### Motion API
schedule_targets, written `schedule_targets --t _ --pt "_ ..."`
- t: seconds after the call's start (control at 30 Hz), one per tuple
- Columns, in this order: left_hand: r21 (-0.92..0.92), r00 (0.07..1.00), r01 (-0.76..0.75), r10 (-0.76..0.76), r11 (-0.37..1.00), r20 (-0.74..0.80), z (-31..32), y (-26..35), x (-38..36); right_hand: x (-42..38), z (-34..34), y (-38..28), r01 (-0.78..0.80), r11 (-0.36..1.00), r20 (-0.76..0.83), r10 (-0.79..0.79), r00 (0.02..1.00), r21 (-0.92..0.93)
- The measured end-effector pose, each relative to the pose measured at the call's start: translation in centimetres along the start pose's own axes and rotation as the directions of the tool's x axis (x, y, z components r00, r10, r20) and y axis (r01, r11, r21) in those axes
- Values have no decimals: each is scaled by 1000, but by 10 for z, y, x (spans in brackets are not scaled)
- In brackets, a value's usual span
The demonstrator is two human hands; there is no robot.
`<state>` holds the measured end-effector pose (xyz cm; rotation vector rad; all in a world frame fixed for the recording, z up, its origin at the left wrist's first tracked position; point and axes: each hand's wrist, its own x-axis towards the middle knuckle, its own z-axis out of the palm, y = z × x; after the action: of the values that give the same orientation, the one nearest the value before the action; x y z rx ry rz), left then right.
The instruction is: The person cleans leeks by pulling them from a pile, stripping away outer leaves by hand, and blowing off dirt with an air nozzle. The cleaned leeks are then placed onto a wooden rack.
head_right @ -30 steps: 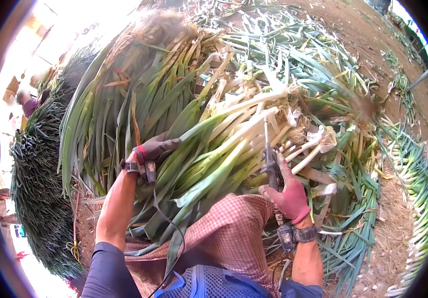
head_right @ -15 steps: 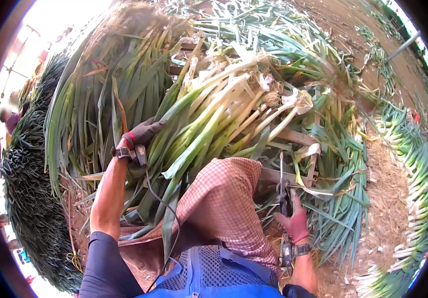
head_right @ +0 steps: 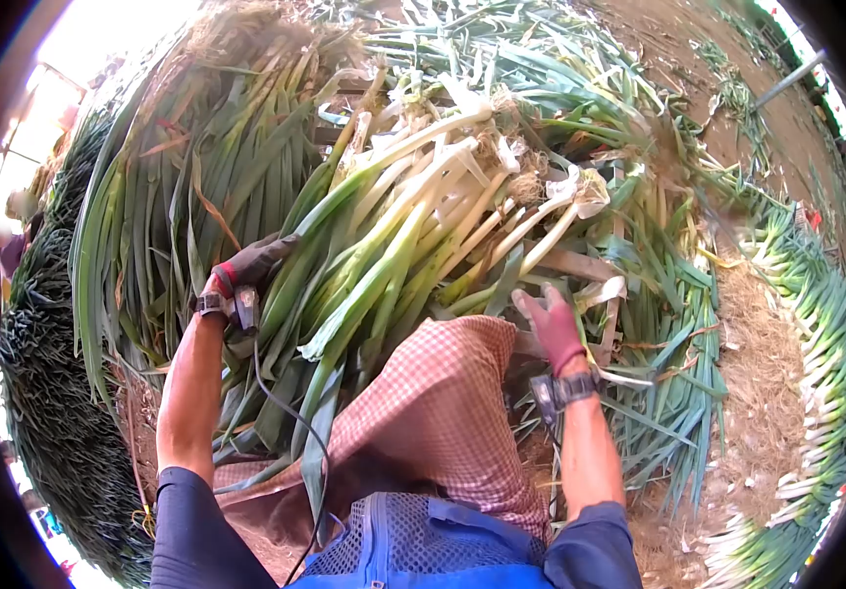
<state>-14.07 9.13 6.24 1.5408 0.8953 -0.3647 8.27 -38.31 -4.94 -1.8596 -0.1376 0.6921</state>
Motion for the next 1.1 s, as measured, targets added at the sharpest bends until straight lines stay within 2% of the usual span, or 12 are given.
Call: schedule_targets --t 0.17,0.23,0.27,0.6,0.7,0.77,0.83,0.9,0.93,0.97,1.07,1.1 --pt "-34 998 21 -19 999 53 -5 -3 4 37 48 -14 -34 994 164 50 985 -99" --pt "-24 998 -1 3 1000 64 -11 -9 14 34 64 -38 -302 877 321 184 929 374" --pt "-39 993 -27 31 999 116 -9 -8 15 35 71 -52 -297 851 400 114 910 432" --pt "-91 954 65 -35 994 297 -13 27 12 94 114 -50 -210 918 464 33 885 336" --pt "196 938 95 -154 976 311 -26 46 34 76 111 -54 -269 847 441 46 896 459" --pt "484 957 136 -241 865 163 -32 59 54 72 99 -49 -354 841 489 126 863 409" --pt "517 984 86 -154 852 91 -27 71 72 75 92 -20 -367 831 490 134 862 419" --pt "273 987 -156 137 949 86 -16 85 81 76 88 -6 -248 893 515 21 857 375" --pt "275 988 -151 133 950 82 -13 86 87 73 88 0 -16 974 486 -97 869 225" --pt "220 981 -179 157 959 116 -9 85 95 74 89 6 -16 974 488 -98 867 225" --pt "155 970 -210 186 965 156 -10 76 110 82 93 9 -403 847 632 107 768 346" --pt "146 969 -214 191 966 157 -11 72 113 83 96 6 -407 844 633 108 766 348"
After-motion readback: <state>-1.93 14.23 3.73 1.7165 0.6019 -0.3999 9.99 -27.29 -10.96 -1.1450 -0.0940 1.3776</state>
